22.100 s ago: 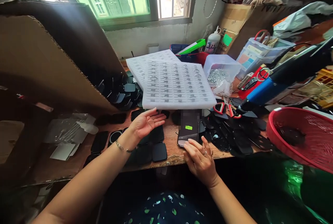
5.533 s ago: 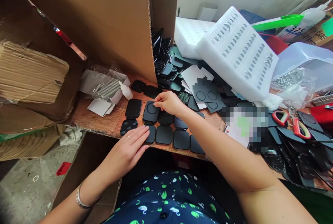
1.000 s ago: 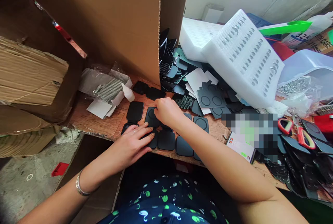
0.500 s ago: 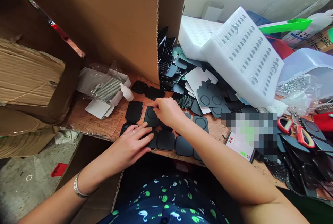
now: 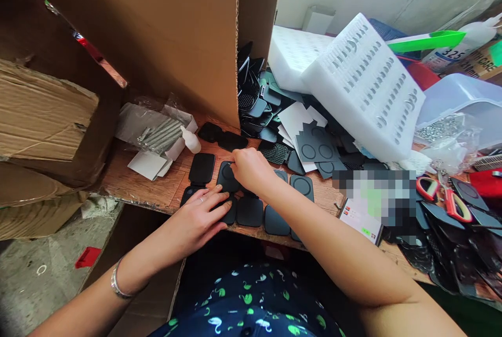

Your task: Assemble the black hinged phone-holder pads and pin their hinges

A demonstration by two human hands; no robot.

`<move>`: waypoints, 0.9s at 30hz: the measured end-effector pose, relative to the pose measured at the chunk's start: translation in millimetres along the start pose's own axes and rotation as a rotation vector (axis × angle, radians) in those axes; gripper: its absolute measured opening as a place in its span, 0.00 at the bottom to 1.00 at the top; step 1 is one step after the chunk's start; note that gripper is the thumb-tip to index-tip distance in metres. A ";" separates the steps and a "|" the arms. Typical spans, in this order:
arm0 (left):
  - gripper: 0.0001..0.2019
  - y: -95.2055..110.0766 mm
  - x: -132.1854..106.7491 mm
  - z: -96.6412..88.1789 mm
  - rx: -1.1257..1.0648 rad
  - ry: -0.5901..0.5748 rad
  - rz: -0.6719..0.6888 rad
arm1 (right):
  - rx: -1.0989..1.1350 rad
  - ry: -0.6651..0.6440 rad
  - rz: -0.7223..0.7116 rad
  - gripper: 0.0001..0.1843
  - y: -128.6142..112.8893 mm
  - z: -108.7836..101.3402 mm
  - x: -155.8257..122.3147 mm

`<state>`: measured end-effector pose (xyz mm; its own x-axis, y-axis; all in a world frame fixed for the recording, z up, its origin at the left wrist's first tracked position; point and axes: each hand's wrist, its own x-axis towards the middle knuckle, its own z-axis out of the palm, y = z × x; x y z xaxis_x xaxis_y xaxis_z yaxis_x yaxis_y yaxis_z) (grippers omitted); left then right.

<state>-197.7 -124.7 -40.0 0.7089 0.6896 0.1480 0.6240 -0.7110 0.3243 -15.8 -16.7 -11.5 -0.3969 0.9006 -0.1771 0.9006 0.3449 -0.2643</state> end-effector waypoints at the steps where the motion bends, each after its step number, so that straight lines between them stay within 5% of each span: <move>1: 0.14 0.1 0.3 0.0 -0.005 0.000 -0.001 | -0.014 -0.006 -0.003 0.09 -0.6 -0.5 0.2; 10: 0.18 -1.0 0.2 1.1 -0.025 0.000 0.000 | -0.243 0.037 -0.118 0.12 -16.4 0.9 -11.3; 16: 0.19 -0.2 1.5 -0.2 -0.026 0.005 -0.009 | -0.389 0.243 -0.185 0.14 -15.3 -3.2 -19.9; 18: 0.18 -0.1 2.1 -0.9 -0.026 -0.002 -0.006 | -0.363 0.274 -0.273 0.23 -11.0 1.6 -23.1; 21: 0.18 -0.8 1.9 -0.5 -0.018 -0.003 0.000 | -0.259 0.211 -0.452 0.22 -3.2 20.7 -33.4; 27: 0.17 -5.4 -2.5 6.3 0.031 0.041 0.037 | -0.013 0.233 -0.379 0.24 6.1 51.8 -46.8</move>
<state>-200.7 -123.4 -48.0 0.7180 0.6674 0.1975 0.6080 -0.7396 0.2888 -0.9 -70.4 -53.9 -0.6504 0.7449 0.1487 0.7020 0.6642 -0.2570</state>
